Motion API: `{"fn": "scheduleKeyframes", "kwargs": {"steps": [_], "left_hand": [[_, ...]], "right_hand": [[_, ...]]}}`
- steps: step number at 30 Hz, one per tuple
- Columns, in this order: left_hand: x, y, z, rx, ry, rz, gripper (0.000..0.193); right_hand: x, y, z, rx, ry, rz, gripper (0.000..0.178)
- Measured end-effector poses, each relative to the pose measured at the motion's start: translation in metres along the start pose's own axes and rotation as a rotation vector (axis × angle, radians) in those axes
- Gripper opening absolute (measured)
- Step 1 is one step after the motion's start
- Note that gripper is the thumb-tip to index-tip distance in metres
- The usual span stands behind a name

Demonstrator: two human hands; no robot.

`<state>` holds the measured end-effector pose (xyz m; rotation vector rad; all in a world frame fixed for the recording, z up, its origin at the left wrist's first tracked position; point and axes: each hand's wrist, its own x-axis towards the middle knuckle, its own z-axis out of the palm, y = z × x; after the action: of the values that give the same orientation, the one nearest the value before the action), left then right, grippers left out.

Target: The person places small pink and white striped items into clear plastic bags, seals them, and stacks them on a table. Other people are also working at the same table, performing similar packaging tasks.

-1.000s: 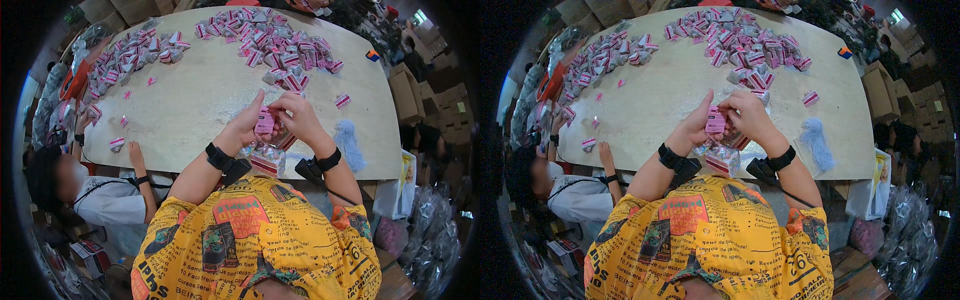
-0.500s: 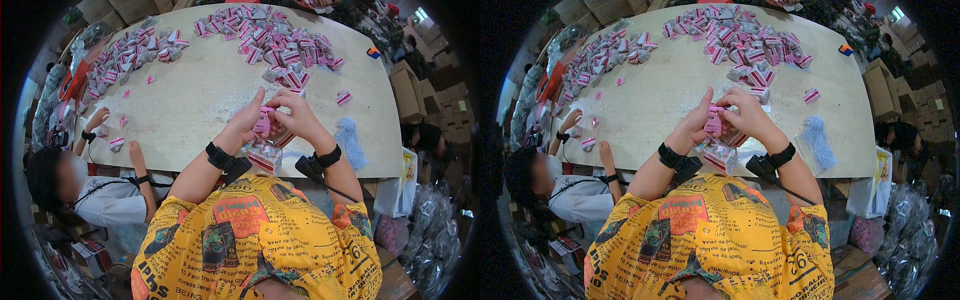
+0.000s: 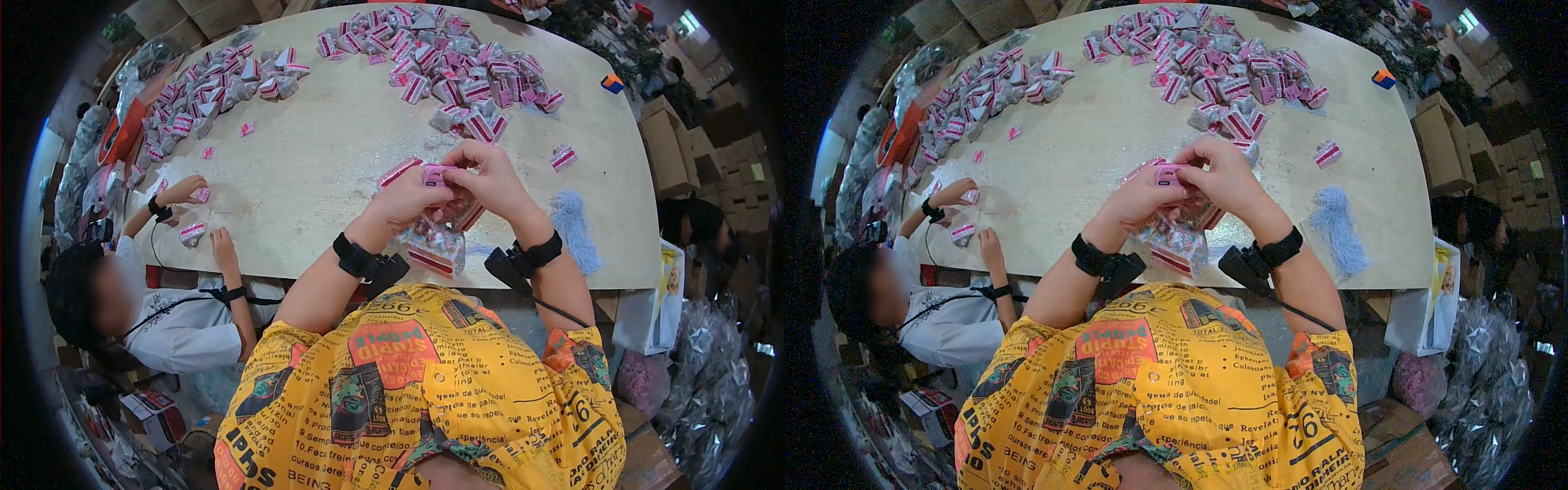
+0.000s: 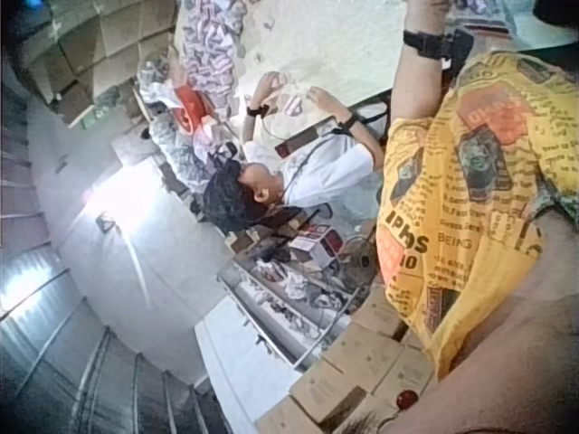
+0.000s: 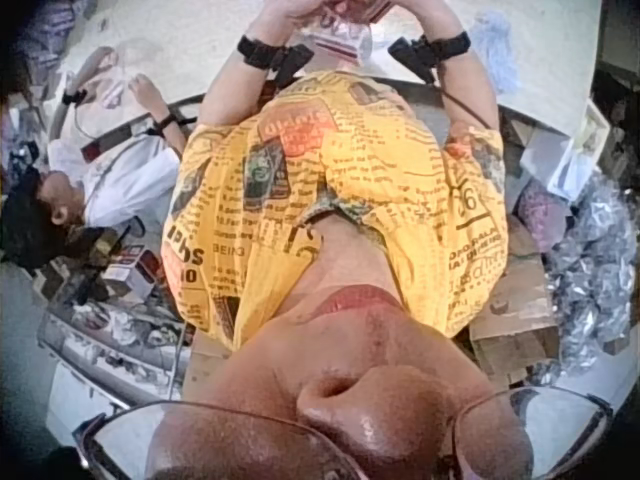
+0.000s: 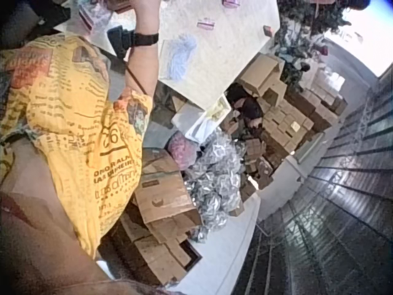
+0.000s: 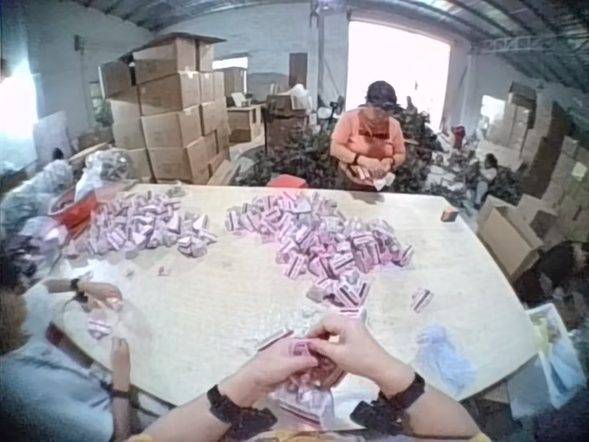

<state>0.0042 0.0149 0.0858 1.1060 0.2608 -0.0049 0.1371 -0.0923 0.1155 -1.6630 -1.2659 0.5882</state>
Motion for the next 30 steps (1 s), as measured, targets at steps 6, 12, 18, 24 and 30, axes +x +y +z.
{"fn": "scheduleKeyframes", "kwargs": {"steps": [6, 12, 18, 24, 30], "left_hand": [[0.003, -0.007, 0.006, -0.039, 0.096, 0.07, 0.01], [0.002, -0.008, 0.017, 0.113, 0.147, 0.126, 0.01], [0.01, -0.018, 0.01, 0.022, 0.096, 0.082, 0.012], [0.0, -0.007, 0.014, -0.142, 0.086, 0.051, 0.01], [-0.006, -0.003, 0.001, -0.17, 0.041, -0.014, 0.016]], "right_hand": [[0.001, 0.006, 0.009, 0.097, 0.036, 0.052, 0.024], [-0.003, 0.01, 0.018, -0.02, 0.122, 0.078, 0.02], [0.004, 0.021, 0.012, 0.06, 0.05, 0.156, 0.019], [-0.002, -0.001, 0.001, 0.285, -0.077, 0.281, 0.017], [-0.017, 0.02, -0.029, 0.315, 0.17, 0.072, 0.018]]}}
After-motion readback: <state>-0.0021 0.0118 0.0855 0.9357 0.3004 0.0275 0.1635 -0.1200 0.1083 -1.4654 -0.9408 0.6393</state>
